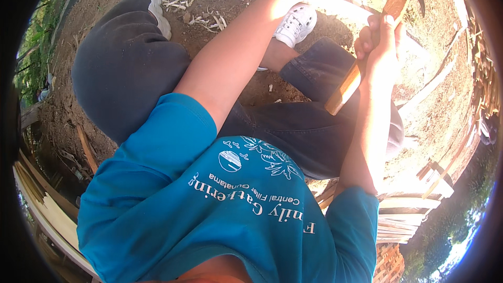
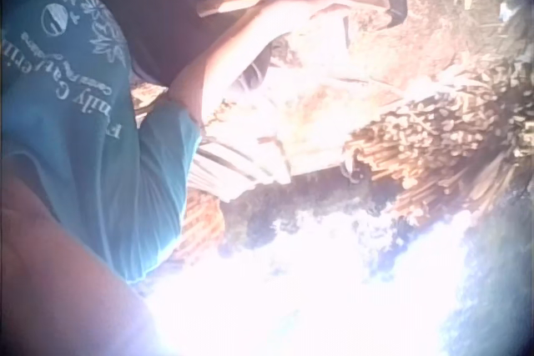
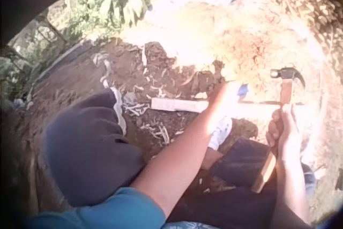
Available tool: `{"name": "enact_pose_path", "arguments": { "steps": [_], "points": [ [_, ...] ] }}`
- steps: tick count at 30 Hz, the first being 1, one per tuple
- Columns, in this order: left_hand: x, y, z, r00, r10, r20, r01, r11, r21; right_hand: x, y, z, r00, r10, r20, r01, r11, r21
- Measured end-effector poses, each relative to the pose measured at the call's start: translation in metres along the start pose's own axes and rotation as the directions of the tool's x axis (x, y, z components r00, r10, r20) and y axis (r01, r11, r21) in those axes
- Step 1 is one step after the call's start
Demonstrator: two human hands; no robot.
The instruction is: The person shaves a piece of wood with a knife and taps it with a hammer while sitting on the ground.
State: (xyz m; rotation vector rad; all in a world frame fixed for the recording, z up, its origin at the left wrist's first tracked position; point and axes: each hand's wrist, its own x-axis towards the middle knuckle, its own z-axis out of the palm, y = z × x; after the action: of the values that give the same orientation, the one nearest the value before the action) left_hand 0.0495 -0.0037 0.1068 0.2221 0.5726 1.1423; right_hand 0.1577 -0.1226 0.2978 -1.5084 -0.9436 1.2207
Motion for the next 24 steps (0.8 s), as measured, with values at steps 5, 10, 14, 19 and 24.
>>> {"name": "enact_pose_path", "arguments": {
  "steps": [5, 10, 14, 19, 24],
  "points": [
    [-0.011, 0.012, 0.006, 0.999, -0.035, -0.035, 0.037, 0.999, 0.034, 0.004, 0.004, 0.003, 0.995, 0.073, 0.066, -0.062, 0.987, -0.151],
    [-0.005, 0.006, 0.004, 0.997, -0.071, 0.031, 0.075, 0.989, -0.124, 0.011, 0.004, -0.001, 0.982, 0.153, 0.114, -0.125, 0.967, -0.22],
    [-0.012, 0.009, 0.012, 0.994, -0.111, 0.015, 0.112, 0.977, -0.181, 0.009, 0.003, -0.001, 1.0, 0.021, 0.023, -0.018, 0.995, -0.103],
    [-0.02, 0.054, 0.0, 0.964, -0.048, 0.263, -0.124, 0.792, 0.598, 0.011, 0.004, -0.002, 0.983, 0.165, 0.086, -0.137, 0.955, -0.264],
    [-0.025, 0.062, -0.012, 0.929, -0.114, 0.351, -0.265, 0.456, 0.85, 0.009, 0.002, 0.0, 0.996, 0.089, 0.009, -0.086, 0.979, -0.183]
  ]
}}
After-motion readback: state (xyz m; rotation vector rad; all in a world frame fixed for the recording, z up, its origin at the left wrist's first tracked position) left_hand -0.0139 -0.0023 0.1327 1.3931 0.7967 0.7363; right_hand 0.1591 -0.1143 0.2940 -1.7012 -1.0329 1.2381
